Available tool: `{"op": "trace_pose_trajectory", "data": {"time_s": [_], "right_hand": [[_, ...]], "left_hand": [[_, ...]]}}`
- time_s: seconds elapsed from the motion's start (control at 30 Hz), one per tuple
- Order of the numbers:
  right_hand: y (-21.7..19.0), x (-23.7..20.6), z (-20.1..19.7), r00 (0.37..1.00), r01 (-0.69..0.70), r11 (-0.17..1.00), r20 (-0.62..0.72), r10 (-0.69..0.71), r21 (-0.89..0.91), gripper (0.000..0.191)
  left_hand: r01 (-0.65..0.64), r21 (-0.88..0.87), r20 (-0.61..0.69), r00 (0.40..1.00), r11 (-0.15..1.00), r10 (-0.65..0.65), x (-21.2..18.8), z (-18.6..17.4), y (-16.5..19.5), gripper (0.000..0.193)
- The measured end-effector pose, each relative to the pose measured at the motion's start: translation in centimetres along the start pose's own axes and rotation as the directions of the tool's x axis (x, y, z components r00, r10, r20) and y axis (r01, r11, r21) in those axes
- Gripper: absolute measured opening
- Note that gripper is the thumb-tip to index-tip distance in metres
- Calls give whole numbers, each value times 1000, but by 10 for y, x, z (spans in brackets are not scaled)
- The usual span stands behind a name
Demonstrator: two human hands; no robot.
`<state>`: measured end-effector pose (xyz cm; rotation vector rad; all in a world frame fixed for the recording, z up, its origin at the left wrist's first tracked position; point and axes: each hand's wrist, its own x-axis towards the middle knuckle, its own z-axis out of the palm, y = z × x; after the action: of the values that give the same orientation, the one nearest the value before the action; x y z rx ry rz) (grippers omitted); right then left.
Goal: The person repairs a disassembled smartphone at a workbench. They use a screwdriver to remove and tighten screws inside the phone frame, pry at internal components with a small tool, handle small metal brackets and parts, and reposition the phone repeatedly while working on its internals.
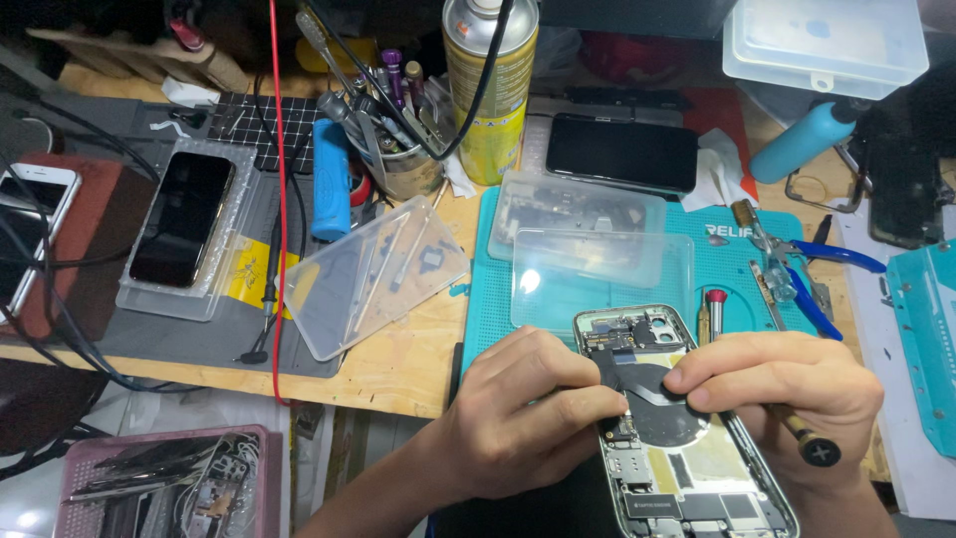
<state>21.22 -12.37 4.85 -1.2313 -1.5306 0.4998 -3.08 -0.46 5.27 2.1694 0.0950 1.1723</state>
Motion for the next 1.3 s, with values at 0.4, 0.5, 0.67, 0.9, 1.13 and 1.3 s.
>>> {"op": "trace_pose_trajectory", "data": {"time_s": [0.4, 0.5, 0.67, 0.9, 1.13, 1.3], "right_hand": [[-1, 0, 4, 1000, 11, 1000, -20, -11, -1, 4], [0, 0, 4, 1000, 6, 1000, -25, -6, -8, 4], [1, 0, 4, 1000, 1, 1000, -24, -1, 11, 2], [-1, 0, 6, 999, 15, 1000, -33, -15, 0, 3], [-5, 2, 7, 997, 43, 999, -63, -45, -26, 6], [-11, 6, 7, 996, 19, 998, -84, -24, -61, 6]], "left_hand": [[-104, 61, -26, 994, 993, 106, -3, 2, -2, 33], [-141, 108, -23, 989, 984, 144, -3, 2, -3, 31], [-180, 144, -9, 983, 973, 183, -1, 0, -1, 28], [-289, 218, 9, 956, 932, 294, 3, -3, 1, 29], [-240, 238, 10, 970, 941, 245, 4, -2, 0, 27], [-167, 215, 18, 986, 962, 168, 3, -5, 0, 29]]}}
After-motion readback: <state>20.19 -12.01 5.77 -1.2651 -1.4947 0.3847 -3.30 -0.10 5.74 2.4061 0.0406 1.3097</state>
